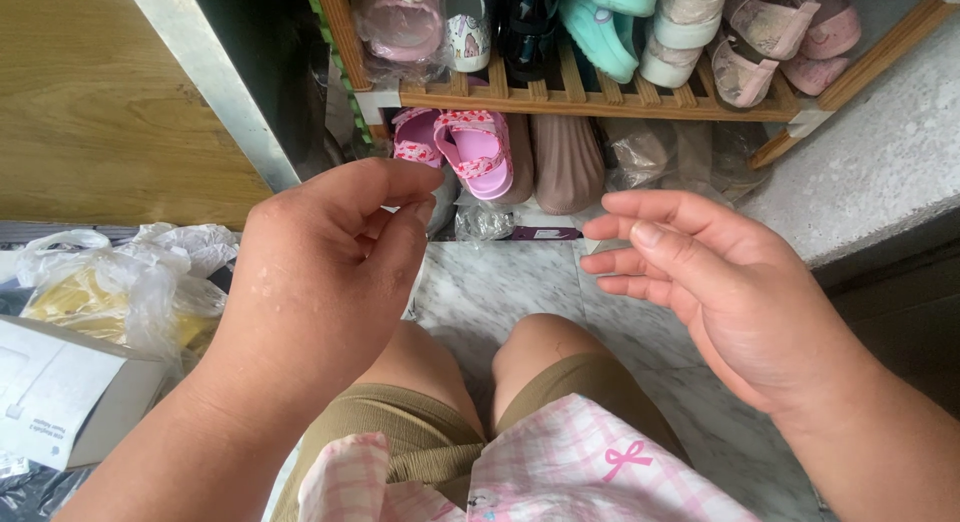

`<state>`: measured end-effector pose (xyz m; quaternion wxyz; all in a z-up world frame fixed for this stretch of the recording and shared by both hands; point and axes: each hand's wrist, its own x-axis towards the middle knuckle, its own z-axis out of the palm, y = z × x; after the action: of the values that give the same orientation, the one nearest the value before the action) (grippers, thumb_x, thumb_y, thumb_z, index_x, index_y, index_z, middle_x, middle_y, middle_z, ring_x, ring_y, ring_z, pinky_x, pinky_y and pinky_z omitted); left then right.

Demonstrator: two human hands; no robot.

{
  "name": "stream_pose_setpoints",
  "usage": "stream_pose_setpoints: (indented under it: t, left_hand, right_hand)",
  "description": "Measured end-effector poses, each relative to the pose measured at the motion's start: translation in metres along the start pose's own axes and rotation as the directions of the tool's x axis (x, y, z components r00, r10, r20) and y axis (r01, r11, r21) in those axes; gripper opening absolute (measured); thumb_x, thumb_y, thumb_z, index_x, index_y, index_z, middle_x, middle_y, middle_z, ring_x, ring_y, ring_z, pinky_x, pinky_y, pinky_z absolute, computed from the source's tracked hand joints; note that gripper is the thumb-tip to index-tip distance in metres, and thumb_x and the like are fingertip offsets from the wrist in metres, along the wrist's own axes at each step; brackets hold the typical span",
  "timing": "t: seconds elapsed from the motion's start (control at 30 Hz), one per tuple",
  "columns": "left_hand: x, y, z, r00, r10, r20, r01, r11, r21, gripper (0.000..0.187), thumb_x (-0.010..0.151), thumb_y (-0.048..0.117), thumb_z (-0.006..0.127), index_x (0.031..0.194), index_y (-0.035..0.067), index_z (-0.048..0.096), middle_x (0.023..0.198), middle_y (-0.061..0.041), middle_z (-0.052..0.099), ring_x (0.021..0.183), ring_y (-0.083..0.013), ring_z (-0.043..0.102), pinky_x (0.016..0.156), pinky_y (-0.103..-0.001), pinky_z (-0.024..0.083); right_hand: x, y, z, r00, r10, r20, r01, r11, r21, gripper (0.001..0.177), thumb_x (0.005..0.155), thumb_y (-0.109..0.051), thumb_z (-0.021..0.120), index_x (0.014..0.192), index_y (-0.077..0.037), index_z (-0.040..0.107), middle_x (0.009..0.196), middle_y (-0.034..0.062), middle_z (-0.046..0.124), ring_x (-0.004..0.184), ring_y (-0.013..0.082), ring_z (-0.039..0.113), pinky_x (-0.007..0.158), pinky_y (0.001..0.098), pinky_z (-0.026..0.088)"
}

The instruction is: Organizing various pairs of shoes and sandals on a shoe rack.

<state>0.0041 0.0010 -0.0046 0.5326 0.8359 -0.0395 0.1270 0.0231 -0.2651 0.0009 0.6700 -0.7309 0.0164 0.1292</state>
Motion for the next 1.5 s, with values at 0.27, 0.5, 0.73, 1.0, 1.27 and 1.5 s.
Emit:
stream_pose_setpoints:
  t: [0.27, 0.5, 0.73, 1.0, 1.27, 1.5]
  left_hand:
    - [0.000, 0.002, 0.002, 0.997, -0.080, 0.016, 0.080, 0.997, -0.009, 0.021, 0.092, 0.008, 0.068, 0.111, 0.005, 0.076, 0.075, -0.004, 0.077, 0.062, -0.0064, 0.064, 0.056, -0.023, 0.053]
    - [0.000, 0.000, 0.004, 1.000, -0.023, 0.019, 0.024, 0.999, -0.033, 0.020, 0.092, 0.007, 0.068, 0.111, 0.004, 0.075, 0.079, -0.003, 0.077, 0.066, -0.0049, 0.066, 0.058, -0.022, 0.055]
    - [0.002, 0.001, 0.007, 0.997, -0.076, 0.030, 0.077, 0.997, -0.015, 0.021, 0.092, 0.008, 0.068, 0.111, 0.004, 0.075, 0.076, -0.004, 0.077, 0.062, -0.0061, 0.065, 0.055, -0.023, 0.053]
    - [0.031, -0.041, 0.028, 0.996, -0.012, 0.089, 0.002, 0.994, 0.112, 0.028, 0.088, 0.012, 0.069, 0.115, 0.007, 0.074, 0.097, -0.011, 0.076, 0.073, -0.0184, 0.074, 0.065, -0.032, 0.058]
    - [0.111, -0.139, 0.092, 0.951, -0.042, 0.306, -0.106, 0.887, 0.450, 0.061, 0.078, 0.030, 0.081, 0.134, 0.015, 0.064, 0.144, -0.028, 0.045, 0.116, -0.0443, 0.060, 0.097, -0.047, 0.049]
    - [0.168, -0.180, 0.114, 0.847, -0.334, 0.414, 0.034, 0.811, 0.584, 0.092, 0.068, 0.048, 0.088, 0.148, 0.022, 0.050, 0.151, -0.033, 0.029, 0.117, -0.0472, 0.060, 0.102, -0.045, 0.048]
  right_hand:
    - [0.001, 0.002, 0.000, 1.000, 0.008, 0.002, -0.008, 1.000, 0.022, 0.041, 0.096, -0.020, 0.056, 0.131, 0.001, 0.063, 0.123, 0.0177, 0.070, 0.111, 0.0305, 0.070, 0.097, 0.0463, 0.056]
    - [0.002, 0.003, 0.001, 0.999, 0.030, -0.010, -0.030, 0.999, 0.024, 0.040, 0.096, -0.019, 0.055, 0.130, 0.000, 0.063, 0.123, 0.0177, 0.071, 0.111, 0.0310, 0.070, 0.096, 0.0465, 0.056]
    - [0.003, 0.008, -0.002, 1.000, 0.021, 0.010, -0.022, 0.999, 0.043, 0.040, 0.097, -0.019, 0.055, 0.130, 0.001, 0.063, 0.123, 0.0181, 0.070, 0.112, 0.0312, 0.069, 0.096, 0.0467, 0.056]
    - [0.012, 0.014, -0.004, 0.999, 0.041, 0.011, -0.041, 0.999, 0.008, 0.041, 0.096, -0.019, 0.056, 0.131, 0.001, 0.064, 0.118, 0.0179, 0.072, 0.109, 0.0285, 0.071, 0.096, 0.0440, 0.057]
    - [0.054, 0.018, 0.002, 0.991, 0.117, 0.067, -0.105, 0.981, -0.162, 0.041, 0.095, -0.022, 0.059, 0.132, -0.003, 0.065, 0.117, 0.0110, 0.077, 0.106, 0.0203, 0.073, 0.093, 0.0353, 0.058]
    - [0.090, 0.026, -0.005, 0.969, 0.219, 0.112, -0.197, 0.963, -0.182, 0.040, 0.096, -0.022, 0.060, 0.131, -0.003, 0.065, 0.119, 0.0109, 0.075, 0.106, 0.0184, 0.073, 0.093, 0.0324, 0.058]
